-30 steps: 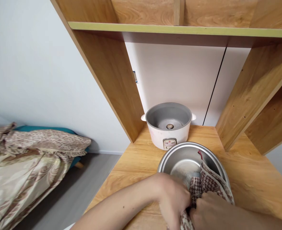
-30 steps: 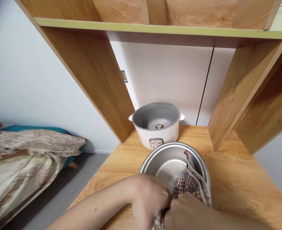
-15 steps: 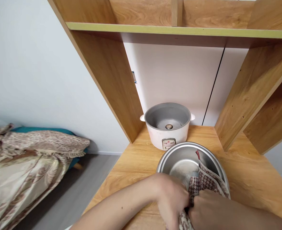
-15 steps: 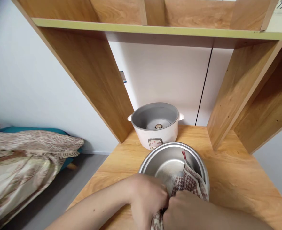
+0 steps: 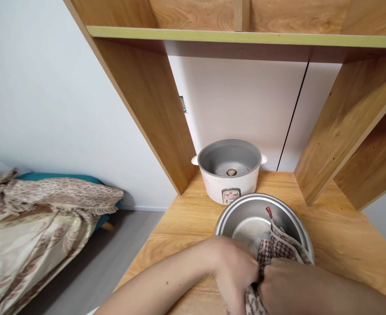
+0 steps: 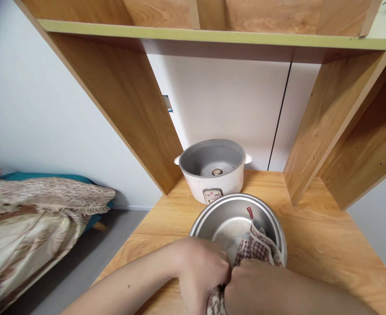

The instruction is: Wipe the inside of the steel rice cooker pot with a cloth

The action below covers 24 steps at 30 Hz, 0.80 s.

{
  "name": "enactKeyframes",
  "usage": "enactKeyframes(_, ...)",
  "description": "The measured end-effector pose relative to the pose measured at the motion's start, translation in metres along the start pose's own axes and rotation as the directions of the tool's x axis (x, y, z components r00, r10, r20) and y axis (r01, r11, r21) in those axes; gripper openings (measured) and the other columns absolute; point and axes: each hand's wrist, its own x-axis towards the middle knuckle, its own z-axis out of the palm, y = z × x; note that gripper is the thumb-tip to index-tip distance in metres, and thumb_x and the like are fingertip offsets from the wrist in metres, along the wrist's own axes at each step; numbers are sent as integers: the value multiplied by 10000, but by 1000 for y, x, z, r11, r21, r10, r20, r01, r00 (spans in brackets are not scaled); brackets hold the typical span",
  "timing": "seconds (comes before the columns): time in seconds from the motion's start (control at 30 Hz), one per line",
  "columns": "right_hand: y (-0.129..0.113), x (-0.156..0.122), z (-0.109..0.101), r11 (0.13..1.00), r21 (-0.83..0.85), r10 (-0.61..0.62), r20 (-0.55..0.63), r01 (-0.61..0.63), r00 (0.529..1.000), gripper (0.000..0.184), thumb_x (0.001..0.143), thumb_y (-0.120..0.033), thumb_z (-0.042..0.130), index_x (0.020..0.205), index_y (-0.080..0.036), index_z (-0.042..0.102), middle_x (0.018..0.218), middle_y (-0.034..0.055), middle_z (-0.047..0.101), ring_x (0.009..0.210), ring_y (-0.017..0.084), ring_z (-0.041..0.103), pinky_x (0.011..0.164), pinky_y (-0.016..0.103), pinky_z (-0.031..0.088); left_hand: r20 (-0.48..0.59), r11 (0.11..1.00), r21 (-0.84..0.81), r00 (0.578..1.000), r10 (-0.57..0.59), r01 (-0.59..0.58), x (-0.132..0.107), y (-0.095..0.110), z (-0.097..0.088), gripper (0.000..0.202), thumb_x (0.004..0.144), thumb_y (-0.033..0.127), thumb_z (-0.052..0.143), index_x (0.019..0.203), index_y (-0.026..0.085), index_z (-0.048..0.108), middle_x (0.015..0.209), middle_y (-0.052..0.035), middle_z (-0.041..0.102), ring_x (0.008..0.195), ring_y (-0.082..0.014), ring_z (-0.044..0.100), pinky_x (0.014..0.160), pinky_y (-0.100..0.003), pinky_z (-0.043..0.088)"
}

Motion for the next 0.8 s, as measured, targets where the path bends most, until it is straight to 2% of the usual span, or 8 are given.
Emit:
enactKeyframes(0.1, -11, 5, -7, 986, -162, 48, 131, -26, 990, 381, 1097, -383, 628, 877, -151, 835, 825, 66, 844, 593, 174, 631, 495, 364, 335, 22, 1000, -14, 1000, 10, -10, 0, -1, 1, 574, 598, 531, 899, 481, 298, 388, 429, 18, 521, 486, -201, 481, 571, -372, 462)
enactKeyframes(0.23, -17, 5, -10, 968, -229, 151, 196, -105, 969, 376, 1096, -358, 628, 871, -139, 835, 819, 74, 844, 541, 179, 591, 442, 391, 271, 37, 1000, -2, 999, 5, -5, 1, -1, 1, 579, 608, 537, 894, 502, 300, 376, 444, 12, 527, 509, -204, 487, 590, -375, 467)
enactKeyframes(0.33, -14, 1, -12, 995, -85, 70, 119, -60, 990, 355, 1093, -376, 624, 917, -160, 844, 874, 67, 857, 644, 179, 672, 492, 353, 337, 20, 1000, 16, 1000, -5, 4, 1, -2, 1, 544, 601, 557, 870, 510, 304, 398, 488, -5, 597, 510, -212, 499, 606, -383, 480)
enactKeyframes(0.4, -12, -1, -17, 996, 42, 72, 82, -75, 994, 324, 1076, -395, 627, 1006, -180, 859, 973, 67, 875, 745, 188, 734, 549, 324, 387, 6, 1000, 26, 1000, -11, 11, 0, -2, 1, 505, 590, 564, 863, 522, 304, 435, 524, -17, 640, 526, -220, 526, 616, -384, 490)
enactKeyframes(0.5, -12, -4, -28, 975, 84, 181, 219, -204, 959, 354, 1037, -388, 645, 1126, -126, 866, 1132, 139, 875, 889, 239, 798, 586, 331, 412, 8, 999, 38, 1000, -18, 18, 0, -3, 0, 479, 587, 567, 869, 536, 298, 476, 553, -30, 669, 538, -221, 544, 616, -378, 495)
enactKeyframes(0.57, -12, -4, -31, 976, 66, 186, 256, -209, 949, 379, 1039, -383, 648, 1156, -92, 861, 1181, 170, 865, 963, 264, 812, 596, 336, 419, 9, 999, 36, 1000, -22, 22, 0, -3, 1, 451, 591, 573, 864, 539, 291, 517, 553, -31, 673, 534, -222, 542, 616, -379, 497)
enactKeyframes(0.67, -10, -1, -21, 995, 16, 97, 177, -102, 979, 327, 1046, -392, 664, 1079, -133, 861, 1121, 131, 877, 929, 243, 807, 608, 328, 428, 4, 1000, 20, 1000, -22, 22, 1, -5, 3, 430, 589, 586, 850, 527, 288, 546, 543, -25, 667, 530, -227, 542, 612, -384, 495)
enactKeyframes(0.8, -7, 2, -1, 992, -126, 34, 84, -23, 996, 337, 1068, -392, 643, 822, -199, 768, 832, 41, 843, 622, 179, 665, 495, 358, 326, -3, 1000, 1, 1000, 15, -15, 3, -8, 7, 521, 597, 605, 841, 477, 300, 436, 511, -20, 630, 523, -224, 529, 597, -388, 479)
